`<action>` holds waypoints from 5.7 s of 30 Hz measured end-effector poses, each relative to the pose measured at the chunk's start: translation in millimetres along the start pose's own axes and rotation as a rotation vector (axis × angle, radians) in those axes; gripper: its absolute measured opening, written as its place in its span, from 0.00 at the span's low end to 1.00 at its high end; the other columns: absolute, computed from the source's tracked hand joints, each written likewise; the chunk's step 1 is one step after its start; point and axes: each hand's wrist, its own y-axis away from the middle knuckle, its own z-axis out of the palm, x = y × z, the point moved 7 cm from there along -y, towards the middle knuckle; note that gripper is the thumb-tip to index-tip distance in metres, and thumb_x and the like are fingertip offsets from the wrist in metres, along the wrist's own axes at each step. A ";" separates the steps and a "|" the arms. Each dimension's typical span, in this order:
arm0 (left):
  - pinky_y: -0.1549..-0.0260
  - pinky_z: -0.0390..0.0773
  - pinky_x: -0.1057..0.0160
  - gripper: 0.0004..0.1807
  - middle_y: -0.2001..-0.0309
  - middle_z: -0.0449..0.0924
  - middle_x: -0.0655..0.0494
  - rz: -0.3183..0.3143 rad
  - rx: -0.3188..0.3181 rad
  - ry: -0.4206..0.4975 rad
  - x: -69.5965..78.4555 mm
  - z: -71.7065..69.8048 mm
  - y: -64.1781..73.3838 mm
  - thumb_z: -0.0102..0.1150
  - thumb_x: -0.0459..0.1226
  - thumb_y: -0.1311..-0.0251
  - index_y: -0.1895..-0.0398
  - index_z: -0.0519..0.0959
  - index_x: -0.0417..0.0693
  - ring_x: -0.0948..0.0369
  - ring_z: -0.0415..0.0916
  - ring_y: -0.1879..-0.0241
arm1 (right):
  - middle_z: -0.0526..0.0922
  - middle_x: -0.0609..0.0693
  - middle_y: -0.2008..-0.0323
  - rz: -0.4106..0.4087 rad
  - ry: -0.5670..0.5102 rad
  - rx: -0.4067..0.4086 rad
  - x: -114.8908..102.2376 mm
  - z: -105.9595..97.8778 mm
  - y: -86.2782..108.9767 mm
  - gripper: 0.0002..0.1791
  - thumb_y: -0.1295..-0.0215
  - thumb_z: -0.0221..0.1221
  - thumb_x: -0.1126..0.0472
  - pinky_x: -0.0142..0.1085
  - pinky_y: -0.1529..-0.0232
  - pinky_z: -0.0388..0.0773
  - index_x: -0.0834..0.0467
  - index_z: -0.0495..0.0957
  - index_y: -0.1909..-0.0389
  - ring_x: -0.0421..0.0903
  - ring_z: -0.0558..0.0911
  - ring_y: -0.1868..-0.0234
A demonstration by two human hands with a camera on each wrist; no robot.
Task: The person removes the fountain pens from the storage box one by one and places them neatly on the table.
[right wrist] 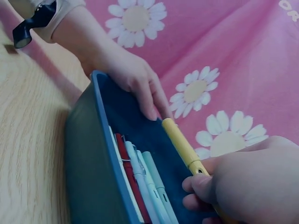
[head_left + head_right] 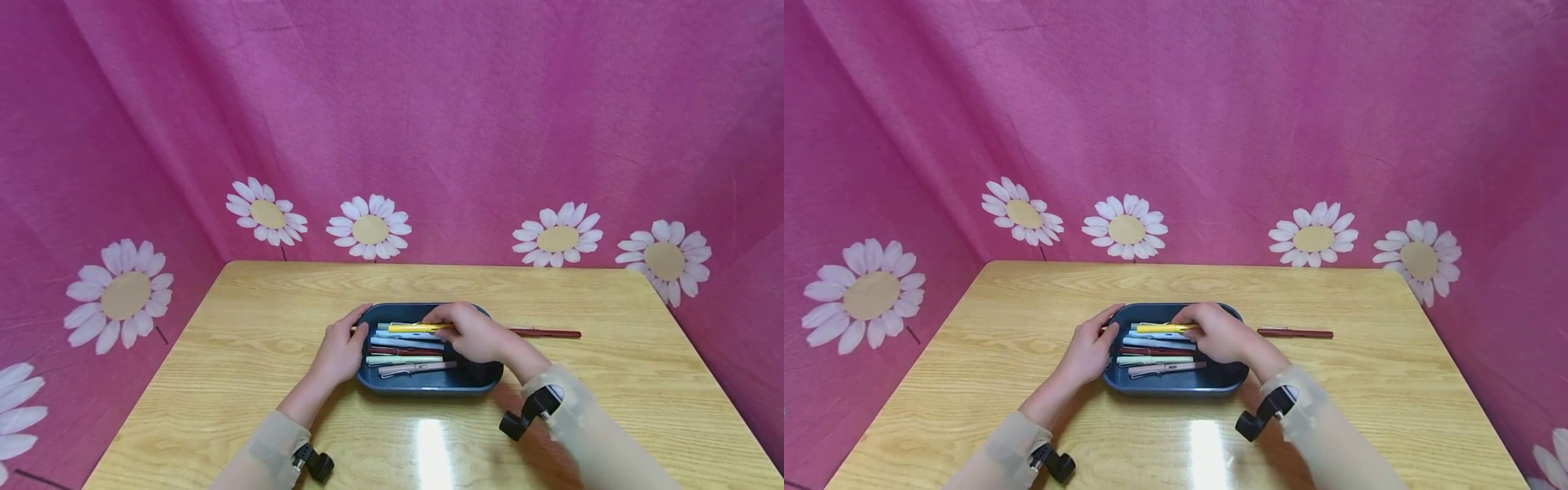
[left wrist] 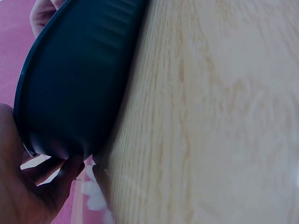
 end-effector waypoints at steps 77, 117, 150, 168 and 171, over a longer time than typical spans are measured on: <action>0.33 0.71 0.41 0.24 0.32 0.77 0.42 0.017 0.017 0.006 4.8 -1.9 2.7 0.47 0.38 0.17 0.22 0.72 0.51 0.46 0.76 0.35 | 0.87 0.47 0.55 0.146 0.056 0.290 82.9 -88.8 161.1 0.16 0.29 0.64 0.74 0.32 0.56 0.79 0.57 0.86 0.46 0.43 0.81 0.58; 0.32 0.71 0.40 0.24 0.29 0.75 0.44 0.001 0.015 0.013 3.5 -0.9 3.4 0.47 0.39 0.17 0.22 0.71 0.53 0.46 0.75 0.34 | 0.84 0.49 0.54 0.224 0.176 0.306 134.7 -56.4 163.9 0.15 0.32 0.64 0.76 0.44 0.48 0.79 0.61 0.86 0.48 0.49 0.81 0.53; 0.34 0.73 0.41 0.24 0.32 0.78 0.43 0.018 0.030 0.016 3.5 -1.4 2.7 0.48 0.38 0.17 0.23 0.73 0.52 0.48 0.78 0.37 | 0.82 0.53 0.53 0.247 0.273 0.311 133.9 -53.9 159.6 0.12 0.32 0.63 0.76 0.47 0.56 0.59 0.63 0.88 0.52 0.57 0.77 0.48; 0.34 0.73 0.41 0.24 0.31 0.77 0.43 0.015 0.027 0.008 3.6 -1.9 3.5 0.47 0.38 0.17 0.22 0.72 0.52 0.47 0.78 0.37 | 0.83 0.53 0.52 0.179 0.268 0.339 117.9 -61.4 159.1 0.13 0.32 0.64 0.76 0.48 0.54 0.60 0.62 0.88 0.50 0.56 0.77 0.48; 0.34 0.72 0.41 0.24 0.31 0.77 0.43 0.010 0.027 0.014 3.6 -2.1 3.8 0.47 0.39 0.17 0.23 0.72 0.52 0.48 0.78 0.37 | 0.83 0.53 0.51 0.131 0.269 0.362 107.9 -65.2 157.2 0.15 0.34 0.65 0.76 0.48 0.53 0.60 0.62 0.88 0.49 0.55 0.78 0.48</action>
